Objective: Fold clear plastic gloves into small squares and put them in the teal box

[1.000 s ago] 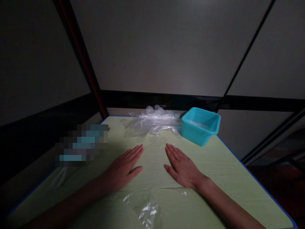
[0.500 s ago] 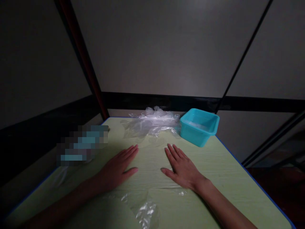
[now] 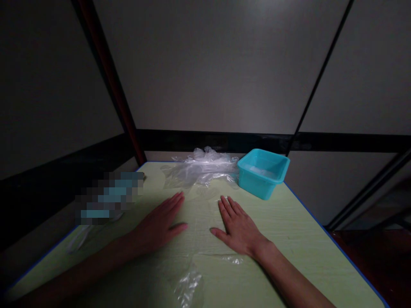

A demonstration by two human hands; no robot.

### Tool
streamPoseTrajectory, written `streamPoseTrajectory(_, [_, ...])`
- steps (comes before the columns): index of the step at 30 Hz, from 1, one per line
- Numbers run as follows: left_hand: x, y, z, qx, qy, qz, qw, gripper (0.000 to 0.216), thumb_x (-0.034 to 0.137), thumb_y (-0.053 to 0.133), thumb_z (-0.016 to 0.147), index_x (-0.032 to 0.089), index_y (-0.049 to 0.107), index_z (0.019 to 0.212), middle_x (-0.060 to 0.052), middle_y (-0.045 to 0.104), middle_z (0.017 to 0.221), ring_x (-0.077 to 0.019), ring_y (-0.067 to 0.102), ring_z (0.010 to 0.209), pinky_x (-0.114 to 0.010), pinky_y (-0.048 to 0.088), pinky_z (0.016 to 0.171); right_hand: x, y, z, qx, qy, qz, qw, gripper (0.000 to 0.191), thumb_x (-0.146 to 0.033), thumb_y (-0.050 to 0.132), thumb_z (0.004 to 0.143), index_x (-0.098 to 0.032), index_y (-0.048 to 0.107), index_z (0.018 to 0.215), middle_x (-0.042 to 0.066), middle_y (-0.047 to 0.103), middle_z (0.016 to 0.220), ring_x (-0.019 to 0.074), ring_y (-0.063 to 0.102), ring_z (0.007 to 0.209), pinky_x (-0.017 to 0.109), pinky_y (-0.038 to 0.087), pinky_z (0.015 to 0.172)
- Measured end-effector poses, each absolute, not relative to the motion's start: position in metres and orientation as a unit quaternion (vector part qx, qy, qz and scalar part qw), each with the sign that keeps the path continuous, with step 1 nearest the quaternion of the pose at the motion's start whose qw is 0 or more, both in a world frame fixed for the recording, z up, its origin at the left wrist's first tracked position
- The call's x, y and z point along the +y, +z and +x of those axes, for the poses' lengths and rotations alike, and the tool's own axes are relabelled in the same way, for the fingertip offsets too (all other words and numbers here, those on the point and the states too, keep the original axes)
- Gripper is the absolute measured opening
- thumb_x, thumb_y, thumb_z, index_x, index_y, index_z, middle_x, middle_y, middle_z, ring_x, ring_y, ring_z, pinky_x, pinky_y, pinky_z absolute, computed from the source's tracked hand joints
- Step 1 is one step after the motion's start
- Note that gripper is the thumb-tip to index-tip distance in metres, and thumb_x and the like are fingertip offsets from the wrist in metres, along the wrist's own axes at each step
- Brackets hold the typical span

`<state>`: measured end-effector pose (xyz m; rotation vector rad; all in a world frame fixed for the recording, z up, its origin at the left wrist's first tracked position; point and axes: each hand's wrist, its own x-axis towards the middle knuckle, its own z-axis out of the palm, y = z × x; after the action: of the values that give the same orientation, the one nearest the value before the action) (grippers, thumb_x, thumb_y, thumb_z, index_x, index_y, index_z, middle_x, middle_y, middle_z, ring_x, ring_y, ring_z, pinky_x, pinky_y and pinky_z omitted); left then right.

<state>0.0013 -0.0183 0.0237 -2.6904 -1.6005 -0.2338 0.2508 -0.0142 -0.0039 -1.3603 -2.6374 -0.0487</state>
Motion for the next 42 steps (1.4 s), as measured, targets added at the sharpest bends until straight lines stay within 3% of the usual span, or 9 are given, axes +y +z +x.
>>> streamPoseTrajectory(10, [-0.014, 0.013, 0.08, -0.406, -0.102, -0.908, -0.024, 0.059, 0.042, 0.03, 0.088, 0.003, 0.025, 0.131, -0.016, 0.023, 0.139, -0.0209, 0.018, 0.129, -0.032, 0.019, 0.105, -0.012, -0.007, 0.252, -0.891, -0.038, -0.443, 0.089, 0.067, -0.049, 0.032, 0.085, -0.005, 0.022, 0.135, 0.015, 0.017, 0.14, 0.0251, 0.01, 0.129, 0.04, 0.02, 0.105])
streamPoseTrajectory(17, [-0.012, 0.008, 0.059, -0.392, -0.084, -0.916, -0.026, 0.061, 0.046, 0.027, 0.088, 0.005, 0.024, 0.133, -0.014, 0.019, 0.14, -0.0194, 0.016, 0.129, -0.032, 0.017, 0.105, -0.014, -0.002, 0.251, -0.886, -0.028, -0.455, 0.084, 0.074, -0.059, 0.026, 0.083, -0.005, 0.022, 0.135, 0.014, 0.017, 0.14, 0.0263, 0.011, 0.129, 0.041, 0.021, 0.104])
streamPoseTrajectory(24, [-0.011, 0.007, 0.006, -0.429, -0.074, -0.9, -0.029, 0.055, 0.038, 0.032, 0.088, 0.007, 0.023, 0.133, -0.012, 0.019, 0.141, -0.0167, 0.016, 0.13, -0.032, 0.018, 0.105, -0.014, -0.005, 0.253, -0.886, -0.023, -0.454, 0.089, 0.075, -0.059, 0.026, 0.083, -0.008, 0.018, 0.136, 0.013, 0.015, 0.141, 0.0261, 0.011, 0.129, 0.042, 0.021, 0.104])
streamPoseTrajectory(34, [-0.014, 0.004, -0.043, -0.472, -0.066, -0.879, -0.009, 0.057, 0.043, 0.027, 0.088, 0.009, 0.025, 0.133, -0.013, 0.02, 0.14, -0.0199, 0.019, 0.129, -0.037, 0.022, 0.104, -0.014, -0.007, 0.254, -0.887, -0.025, -0.453, 0.089, 0.073, -0.058, 0.027, 0.084, -0.01, 0.015, 0.137, 0.011, 0.014, 0.141, 0.0252, 0.009, 0.129, 0.042, 0.021, 0.104])
streamPoseTrajectory(42, [-0.014, 0.017, -0.031, -0.54, -0.055, -0.838, 0.058, 0.064, 0.046, 0.029, 0.086, -0.003, 0.034, 0.126, -0.023, 0.025, 0.136, -0.0287, 0.02, 0.127, -0.045, 0.017, 0.104, -0.013, -0.004, 0.252, -0.887, -0.017, -0.456, 0.077, 0.075, -0.059, 0.026, 0.083, -0.006, 0.02, 0.135, 0.013, 0.014, 0.141, 0.0253, 0.009, 0.129, 0.041, 0.02, 0.105])
